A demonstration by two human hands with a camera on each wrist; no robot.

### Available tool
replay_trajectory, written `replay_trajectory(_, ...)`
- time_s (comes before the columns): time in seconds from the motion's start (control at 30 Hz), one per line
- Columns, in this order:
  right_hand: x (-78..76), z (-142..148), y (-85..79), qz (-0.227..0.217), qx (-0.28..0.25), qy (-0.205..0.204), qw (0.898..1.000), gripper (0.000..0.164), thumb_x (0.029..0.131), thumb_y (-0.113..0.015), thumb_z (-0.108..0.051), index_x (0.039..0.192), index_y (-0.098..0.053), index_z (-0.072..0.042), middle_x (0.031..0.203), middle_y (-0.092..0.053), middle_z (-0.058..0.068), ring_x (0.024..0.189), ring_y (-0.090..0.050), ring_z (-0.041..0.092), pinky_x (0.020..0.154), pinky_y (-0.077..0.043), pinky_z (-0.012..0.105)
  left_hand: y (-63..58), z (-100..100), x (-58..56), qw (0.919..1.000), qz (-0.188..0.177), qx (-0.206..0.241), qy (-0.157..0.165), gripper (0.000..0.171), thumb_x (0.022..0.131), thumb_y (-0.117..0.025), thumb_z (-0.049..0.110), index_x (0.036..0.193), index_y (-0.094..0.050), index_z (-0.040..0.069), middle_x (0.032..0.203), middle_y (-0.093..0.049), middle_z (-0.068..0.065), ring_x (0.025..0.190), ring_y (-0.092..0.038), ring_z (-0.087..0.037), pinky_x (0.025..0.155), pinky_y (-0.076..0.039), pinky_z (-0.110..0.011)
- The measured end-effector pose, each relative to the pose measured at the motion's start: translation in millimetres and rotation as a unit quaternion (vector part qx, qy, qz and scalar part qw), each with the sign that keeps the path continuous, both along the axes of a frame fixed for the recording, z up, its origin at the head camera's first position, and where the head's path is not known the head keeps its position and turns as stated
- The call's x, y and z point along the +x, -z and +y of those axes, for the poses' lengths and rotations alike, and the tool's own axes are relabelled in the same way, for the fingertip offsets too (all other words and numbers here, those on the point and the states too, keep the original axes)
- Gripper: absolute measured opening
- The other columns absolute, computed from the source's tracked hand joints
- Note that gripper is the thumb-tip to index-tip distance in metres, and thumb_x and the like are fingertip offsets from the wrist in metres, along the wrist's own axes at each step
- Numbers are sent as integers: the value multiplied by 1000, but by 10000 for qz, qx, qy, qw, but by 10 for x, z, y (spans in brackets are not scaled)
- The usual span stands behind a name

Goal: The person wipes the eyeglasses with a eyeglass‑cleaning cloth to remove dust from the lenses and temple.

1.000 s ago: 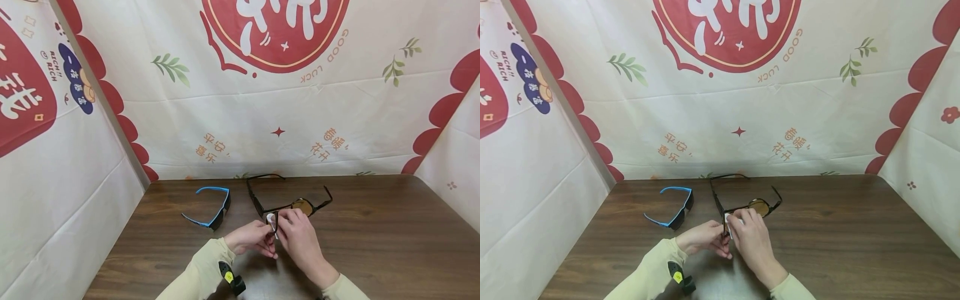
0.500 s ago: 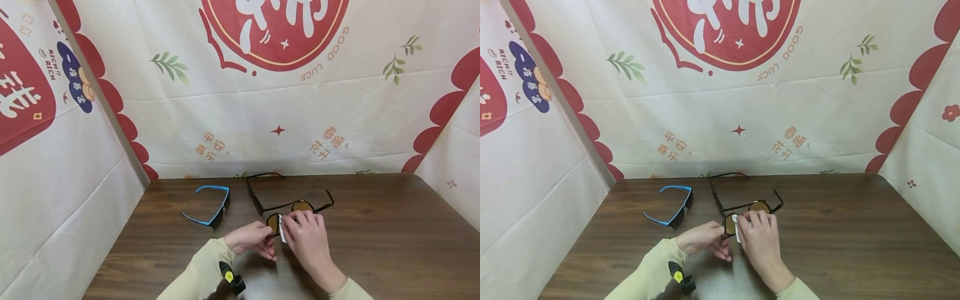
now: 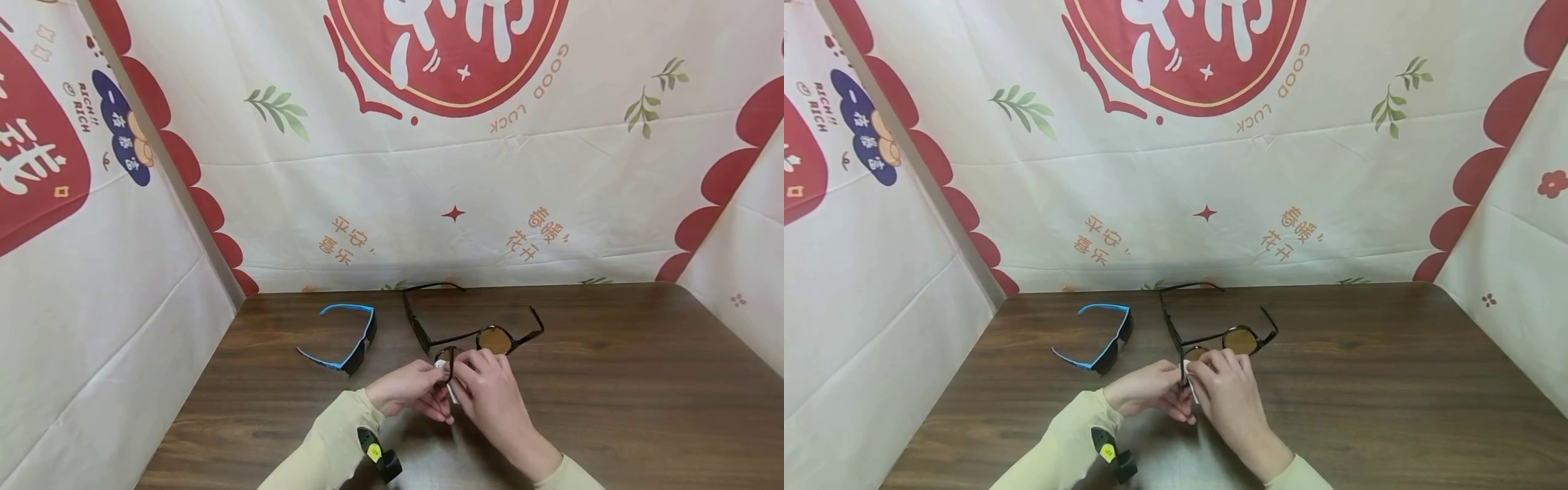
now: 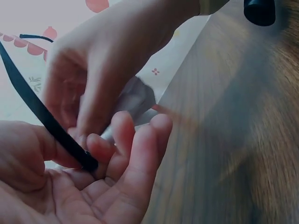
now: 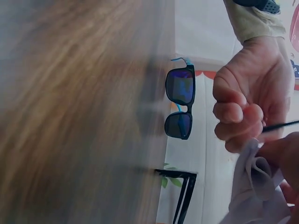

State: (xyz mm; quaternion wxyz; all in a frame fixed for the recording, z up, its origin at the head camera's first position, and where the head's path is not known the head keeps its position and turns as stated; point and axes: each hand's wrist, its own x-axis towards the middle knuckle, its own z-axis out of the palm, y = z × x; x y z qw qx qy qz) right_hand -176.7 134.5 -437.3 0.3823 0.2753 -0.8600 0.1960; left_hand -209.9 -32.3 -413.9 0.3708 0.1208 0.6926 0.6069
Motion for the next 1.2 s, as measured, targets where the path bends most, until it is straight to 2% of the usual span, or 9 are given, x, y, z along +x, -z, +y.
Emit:
replay_trajectory(0.2,42,64,14,194,140,326,9992,11,76,-68,-16,86,-69,-11,82,-60,4,75,-52,26,65,-37,42,16,-14,9,9999,-13,-75,104,33,98,-38,11,69,-53,4,65,-62,-9,64,-65,-16,59,-54,-26)
replay_trajectory(0.3,31,74,26,370,121,517,9979,17,85,-55,-21,87,-68,-9,81,-59,6,72,-51,27,64,-36,43,17,2,24,9998,67,-165,124,31,95,-37,8,68,-52,4,64,-62,-9,63,-65,-16,59,-55,-27)
replay_trajectory(0.4,14,70,32,487,47,607,9970,21,87,-50,-20,89,-68,-8,80,-59,6,70,-51,26,64,-36,43,16,21,43,9996,160,-234,58,30,94,-38,7,68,-52,3,64,-61,-10,62,-65,-17,58,-55,-28)
replay_trajectory(0.5,-4,48,28,572,-50,541,9969,17,83,-54,-15,90,-68,-8,81,-60,7,70,-52,26,63,-36,43,23,41,54,9993,258,-280,-11,29,94,-39,8,70,-53,0,63,-61,-10,60,-64,-16,57,-55,-28)
replay_trajectory(0.63,-16,-1,21,554,-72,181,9983,18,75,-66,-9,93,-69,-7,84,-60,7,72,-54,25,62,-37,41,35,53,59,9988,433,-205,11,33,97,-40,11,75,-56,-7,61,-60,-9,58,-63,-15,56,-54,-28)
replay_trajectory(0.8,29,-10,26,231,67,-97,9997,23,69,-75,-8,92,-70,-8,85,-60,2,74,-54,20,64,-39,37,27,17,34,9986,494,-188,-15,35,101,-39,12,78,-59,-4,63,-61,-9,58,-62,-14,57,-54,-27)
replay_trajectory(0.93,63,30,20,251,241,351,9988,14,75,-64,-12,87,-69,-8,82,-60,4,72,-53,24,64,-37,39,26,-1,22,9983,492,-310,-69,32,98,-40,10,79,-58,-8,64,-62,-10,58,-63,-15,57,-55,-29)
replay_trajectory(1.03,52,43,8,446,305,728,9959,18,79,-53,-15,86,-67,-7,79,-60,7,69,-51,28,61,-35,42,43,10,26,9976,563,-402,-102,29,94,-41,7,84,-58,-13,63,-62,-10,58,-63,-16,56,-55,-30)
replay_trajectory(1.2,8,27,-9,690,162,860,9938,18,84,-50,-17,86,-65,-6,76,-59,9,64,-51,28,59,-34,42,50,45,26,9964,665,-497,-143,27,93,-41,6,83,-58,-12,60,-60,-10,57,-64,-19,54,-54,-30)
